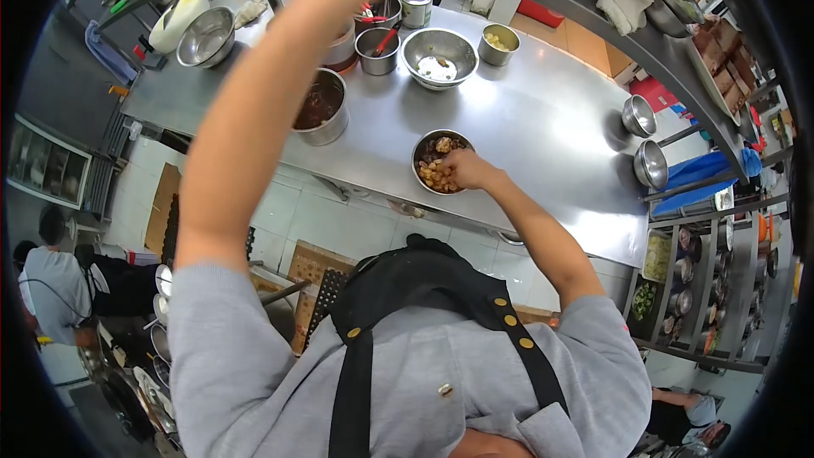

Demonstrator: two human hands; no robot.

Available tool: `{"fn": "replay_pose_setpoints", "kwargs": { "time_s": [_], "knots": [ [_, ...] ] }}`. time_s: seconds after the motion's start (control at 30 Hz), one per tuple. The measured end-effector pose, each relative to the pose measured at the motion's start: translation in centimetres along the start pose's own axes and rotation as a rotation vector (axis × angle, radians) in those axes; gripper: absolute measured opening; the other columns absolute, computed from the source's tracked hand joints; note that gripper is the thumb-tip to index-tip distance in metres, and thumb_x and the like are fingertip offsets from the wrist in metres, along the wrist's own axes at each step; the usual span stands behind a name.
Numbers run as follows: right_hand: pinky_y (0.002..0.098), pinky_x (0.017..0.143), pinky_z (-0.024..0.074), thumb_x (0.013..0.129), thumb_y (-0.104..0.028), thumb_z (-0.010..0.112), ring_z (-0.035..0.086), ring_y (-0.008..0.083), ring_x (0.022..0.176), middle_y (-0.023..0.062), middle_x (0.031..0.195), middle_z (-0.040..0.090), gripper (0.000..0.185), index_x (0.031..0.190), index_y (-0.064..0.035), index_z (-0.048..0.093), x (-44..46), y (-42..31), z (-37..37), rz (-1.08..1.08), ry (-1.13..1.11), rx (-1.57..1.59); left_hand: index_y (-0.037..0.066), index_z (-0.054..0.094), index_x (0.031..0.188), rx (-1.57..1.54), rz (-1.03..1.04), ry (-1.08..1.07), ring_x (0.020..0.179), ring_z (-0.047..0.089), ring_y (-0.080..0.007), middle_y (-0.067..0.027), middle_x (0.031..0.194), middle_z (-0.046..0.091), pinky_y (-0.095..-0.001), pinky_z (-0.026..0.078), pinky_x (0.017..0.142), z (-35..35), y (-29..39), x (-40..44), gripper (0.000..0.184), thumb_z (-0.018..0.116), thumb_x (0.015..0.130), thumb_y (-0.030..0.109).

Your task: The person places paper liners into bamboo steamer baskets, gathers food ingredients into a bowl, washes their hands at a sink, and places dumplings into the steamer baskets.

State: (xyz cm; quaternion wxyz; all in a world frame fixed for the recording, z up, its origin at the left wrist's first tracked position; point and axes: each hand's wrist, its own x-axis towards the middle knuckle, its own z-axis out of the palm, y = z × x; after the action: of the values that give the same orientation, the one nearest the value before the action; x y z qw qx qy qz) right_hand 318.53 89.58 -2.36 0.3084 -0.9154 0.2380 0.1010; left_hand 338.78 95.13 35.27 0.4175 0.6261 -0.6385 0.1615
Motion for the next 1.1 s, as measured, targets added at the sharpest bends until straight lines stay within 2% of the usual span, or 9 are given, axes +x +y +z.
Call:
{"fn": "replay_pose_setpoints", "kwargs": {
  "time_s": [0.03, 0.1, 0.17, 0.27, 0.33, 0.37, 0.43, 0.8, 1.1],
  "knots": [
    [0.0407, 0.086, 0.0466, 0.068, -0.003, 0.061, 0.059, 0.0330, 0.094, 0.0157, 0.096, 0.064, 0.024, 0.091, -0.0052, 0.069, -0.6, 0.7, -0.2, -0.069, 0.056, -0.008, -0.001, 0.057, 0.097, -0.055, 0.014, -0.209, 0.072, 0.062, -0.0242, -0.0168, 0.087, 0.061, -0.0356, 0.051, 0.060, -0.1, 0.0, -3.9, 0.022, 0.056, 0.084, 0.016],
    [0.0415, 0.085, 0.0467, 0.069, -0.004, 0.062, 0.059, 0.0335, 0.094, 0.0166, 0.095, 0.064, 0.023, 0.091, -0.0045, 0.069, -1.2, 0.3, -0.8, -0.036, 0.129, -0.034, 0.001, 0.056, 0.095, -0.173, -0.045, -0.235, 0.080, 0.059, -0.0293, -0.0153, 0.085, 0.059, -0.0380, 0.047, 0.070, 5.8, -4.2, -13.7, 0.025, 0.060, 0.080, 0.021],
    [0.0423, 0.084, 0.0467, 0.070, -0.005, 0.063, 0.059, 0.0339, 0.093, 0.0175, 0.095, 0.064, 0.022, 0.091, -0.0037, 0.069, -1.7, -0.2, -0.1, 0.002, 0.202, -0.059, -0.001, 0.052, 0.103, -0.175, -0.469, -0.699, 0.089, 0.058, -0.0348, -0.0207, 0.093, 0.060, -0.0439, 0.047, 0.078, 11.5, -7.3, -22.3, 0.039, 0.064, 0.080, 0.028],
    [0.0416, 0.083, 0.0476, 0.071, -0.008, 0.065, 0.059, 0.0347, 0.092, 0.0190, 0.094, 0.064, 0.020, 0.090, -0.0026, 0.068, -1.1, -0.4, 2.3, -0.026, 0.420, -0.073, -0.008, 0.049, 0.101, -0.073, -0.436, -0.565, 0.086, 0.062, -0.0400, -0.0274, 0.086, 0.059, -0.0450, 0.053, 0.071, 21.1, -11.9, -32.8, 0.039, 0.063, 0.081, 0.023],
    [0.0407, 0.082, 0.0479, 0.073, -0.010, 0.067, 0.059, 0.0347, 0.092, 0.0193, 0.093, 0.063, 0.020, 0.091, -0.0020, 0.068, -1.6, -0.4, 2.8, -0.017, 0.310, -0.124, -0.007, 0.052, 0.093, -0.705, -1.063, -0.925, 0.067, 0.065, -0.0335, -0.0209, 0.080, 0.059, -0.0391, 0.056, 0.050, 21.7, -10.3, -33.7, 0.025, 0.060, 0.085, 0.015],
    [0.0407, 0.082, 0.0479, 0.073, -0.010, 0.067, 0.059, 0.0347, 0.092, 0.0193, 0.093, 0.063, 0.020, 0.091, -0.0020, 0.068, -1.6, -0.5, 3.1, -0.004, 0.311, -0.128, -0.007, 0.052, 0.093, -0.715, -1.055, -0.933, 0.067, 0.065, -0.0335, -0.0209, 0.080, 0.059, -0.0391, 0.056, 0.050, 21.9, -10.2, -33.8, 0.025, 0.060, 0.085, 0.015],
    [0.0401, 0.081, 0.0481, 0.072, -0.009, 0.068, 0.059, 0.0343, 0.090, 0.0188, 0.090, 0.062, 0.019, 0.090, -0.0020, 0.069, -2.2, -1.4, 4.5, -0.017, 0.505, 0.046, -0.005, 0.053, 0.084, -1.033, -1.159, -0.598, 0.056, 0.064, -0.0257, -0.0141, 0.075, 0.058, -0.0331, 0.054, 0.038, 23.8, -10.0, -35.7, 0.014, 0.056, 0.087, 0.009],
    [0.0413, 0.077, 0.0485, 0.078, -0.026, 0.067, 0.054, 0.0320, 0.091, 0.0145, 0.099, 0.054, 0.032, 0.105, -0.0083, 0.065, -16.8, -7.1, 7.3, 0.222, 0.738, -0.003, -0.007, 0.056, 0.083, -0.962, -0.955, -0.892, 0.057, 0.063, -0.0216, -0.0113, 0.072, 0.059, -0.0341, 0.055, 0.043, 20.7, 3.0, -35.6, 0.013, 0.056, 0.082, 0.006],
    [0.0408, 0.078, 0.0493, 0.070, -0.006, 0.064, 0.059, 0.0360, 0.084, 0.0196, 0.094, 0.059, 0.028, 0.097, -0.0064, 0.069, -41.8, -2.5, 12.6, 0.685, 0.788, 0.227, -0.008, 0.053, 0.087, -1.181, -0.896, -1.316, 0.058, 0.063, -0.0214, -0.0105, 0.075, 0.057, -0.0325, 0.057, 0.044, 25.3, 24.7, -40.4, 0.009, 0.052, 0.080, -0.003]
  ]
}}
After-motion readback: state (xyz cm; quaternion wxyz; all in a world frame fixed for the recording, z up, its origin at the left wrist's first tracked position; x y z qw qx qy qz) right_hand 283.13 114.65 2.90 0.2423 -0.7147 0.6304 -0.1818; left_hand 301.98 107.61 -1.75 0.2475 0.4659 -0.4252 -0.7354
